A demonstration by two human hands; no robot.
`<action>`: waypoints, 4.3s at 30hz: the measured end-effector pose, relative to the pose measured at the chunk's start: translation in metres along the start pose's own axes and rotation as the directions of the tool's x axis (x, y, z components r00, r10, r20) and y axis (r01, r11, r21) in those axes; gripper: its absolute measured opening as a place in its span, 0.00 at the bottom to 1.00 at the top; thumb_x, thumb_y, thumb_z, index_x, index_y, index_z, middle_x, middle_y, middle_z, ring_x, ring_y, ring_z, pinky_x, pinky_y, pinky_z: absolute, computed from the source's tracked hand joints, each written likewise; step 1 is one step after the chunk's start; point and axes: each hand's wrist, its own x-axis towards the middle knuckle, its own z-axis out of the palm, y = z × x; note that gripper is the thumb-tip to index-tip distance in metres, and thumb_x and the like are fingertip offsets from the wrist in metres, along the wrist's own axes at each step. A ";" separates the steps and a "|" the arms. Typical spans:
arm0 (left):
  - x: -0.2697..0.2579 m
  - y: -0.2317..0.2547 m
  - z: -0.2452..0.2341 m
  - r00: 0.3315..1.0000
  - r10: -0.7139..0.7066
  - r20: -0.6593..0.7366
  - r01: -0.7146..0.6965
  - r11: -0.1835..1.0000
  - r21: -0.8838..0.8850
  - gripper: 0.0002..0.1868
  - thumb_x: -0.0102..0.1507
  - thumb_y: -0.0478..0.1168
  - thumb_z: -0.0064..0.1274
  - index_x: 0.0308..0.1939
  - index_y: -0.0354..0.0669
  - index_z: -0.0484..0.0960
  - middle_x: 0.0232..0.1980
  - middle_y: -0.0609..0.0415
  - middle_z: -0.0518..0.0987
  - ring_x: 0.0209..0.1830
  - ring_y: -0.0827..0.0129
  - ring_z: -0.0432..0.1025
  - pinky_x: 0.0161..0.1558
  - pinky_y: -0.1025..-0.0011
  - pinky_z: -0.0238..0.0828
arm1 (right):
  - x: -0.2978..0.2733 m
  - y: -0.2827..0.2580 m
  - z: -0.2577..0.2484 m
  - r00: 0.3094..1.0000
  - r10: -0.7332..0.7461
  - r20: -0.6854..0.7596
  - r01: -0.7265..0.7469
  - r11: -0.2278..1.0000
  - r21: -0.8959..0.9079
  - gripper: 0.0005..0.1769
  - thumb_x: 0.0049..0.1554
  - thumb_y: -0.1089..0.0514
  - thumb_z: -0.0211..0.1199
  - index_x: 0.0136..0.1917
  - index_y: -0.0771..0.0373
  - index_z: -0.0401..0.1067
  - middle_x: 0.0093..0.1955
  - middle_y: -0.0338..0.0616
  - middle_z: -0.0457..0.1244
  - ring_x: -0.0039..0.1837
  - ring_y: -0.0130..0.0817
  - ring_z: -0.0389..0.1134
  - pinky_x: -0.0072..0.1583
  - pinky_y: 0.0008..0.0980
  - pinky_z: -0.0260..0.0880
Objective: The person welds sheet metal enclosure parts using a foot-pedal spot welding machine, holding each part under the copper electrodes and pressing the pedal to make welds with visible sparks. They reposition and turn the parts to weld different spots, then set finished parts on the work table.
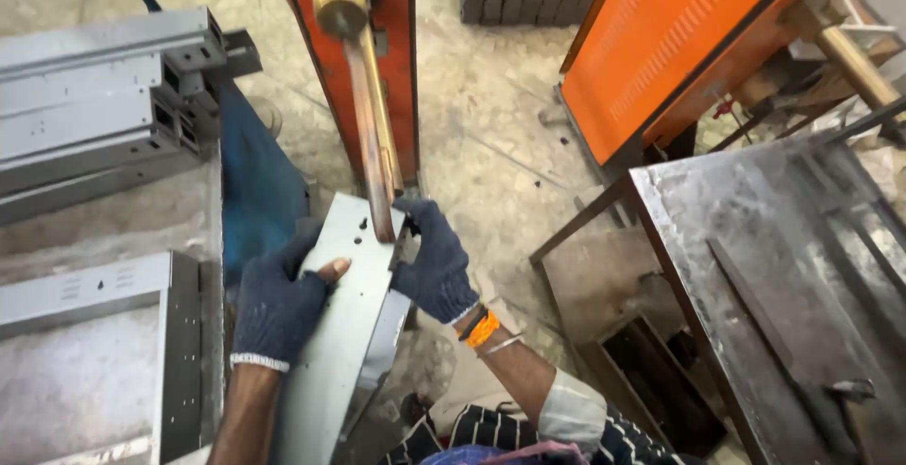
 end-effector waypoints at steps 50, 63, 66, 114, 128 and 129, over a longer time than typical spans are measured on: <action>0.047 -0.020 -0.024 0.989 -0.100 0.111 0.065 0.957 0.283 0.27 0.55 0.54 0.66 0.48 0.37 0.88 0.36 0.41 0.87 0.30 0.63 0.81 0.37 0.65 0.75 | -0.039 -0.039 -0.031 0.986 -0.024 0.163 0.044 0.992 -0.116 0.44 0.46 0.65 0.65 0.77 0.60 0.59 0.67 0.60 0.65 0.66 0.56 0.69 0.62 0.43 0.72; 0.002 0.000 -0.012 0.978 -0.202 -0.043 0.203 0.979 0.018 0.20 0.59 0.51 0.64 0.47 0.40 0.90 0.32 0.53 0.85 0.29 0.73 0.74 0.36 0.71 0.71 | -0.048 -0.023 -0.041 0.981 -0.158 0.112 0.173 0.975 -0.137 0.30 0.50 0.64 0.61 0.67 0.57 0.66 0.77 0.62 0.61 0.70 0.56 0.69 0.64 0.41 0.72; -0.011 0.004 -0.010 0.986 -0.149 -0.080 0.147 0.989 -0.029 0.19 0.61 0.50 0.64 0.47 0.40 0.90 0.32 0.55 0.84 0.31 0.76 0.72 0.37 0.72 0.69 | -0.039 -0.044 -0.048 0.998 0.005 0.059 -0.003 0.999 -0.043 0.26 0.59 0.60 0.59 0.71 0.62 0.66 0.68 0.57 0.64 0.69 0.55 0.67 0.65 0.40 0.68; 0.006 0.076 0.215 0.772 0.151 0.618 -0.173 0.985 -0.024 0.24 0.67 0.54 0.50 0.30 0.35 0.85 0.24 0.54 0.75 0.26 0.72 0.65 0.32 0.65 0.64 | -0.258 0.128 -0.256 0.802 0.581 -0.140 -0.597 0.770 -0.224 0.15 0.49 0.58 0.73 0.42 0.70 0.70 0.35 0.49 0.62 0.39 0.35 0.62 0.44 0.36 0.66; 0.066 0.109 0.244 0.783 0.357 0.509 -0.159 0.907 -0.391 0.20 0.72 0.50 0.50 0.40 0.33 0.82 0.33 0.57 0.77 0.33 0.75 0.69 0.39 0.71 0.67 | -0.169 -0.087 -0.316 0.787 0.083 -0.611 -0.466 0.730 -0.500 0.17 0.46 0.47 0.78 0.32 0.59 0.76 0.28 0.39 0.65 0.30 0.32 0.64 0.36 0.34 0.66; 0.062 0.109 0.251 0.777 0.409 0.478 -0.110 0.836 -0.537 0.19 0.73 0.48 0.51 0.42 0.33 0.83 0.36 0.59 0.80 0.36 0.76 0.72 0.43 0.74 0.71 | -0.164 -0.096 -0.327 0.793 0.044 -0.607 -0.461 0.695 -0.551 0.16 0.49 0.46 0.76 0.31 0.58 0.77 0.27 0.39 0.66 0.29 0.32 0.64 0.36 0.35 0.66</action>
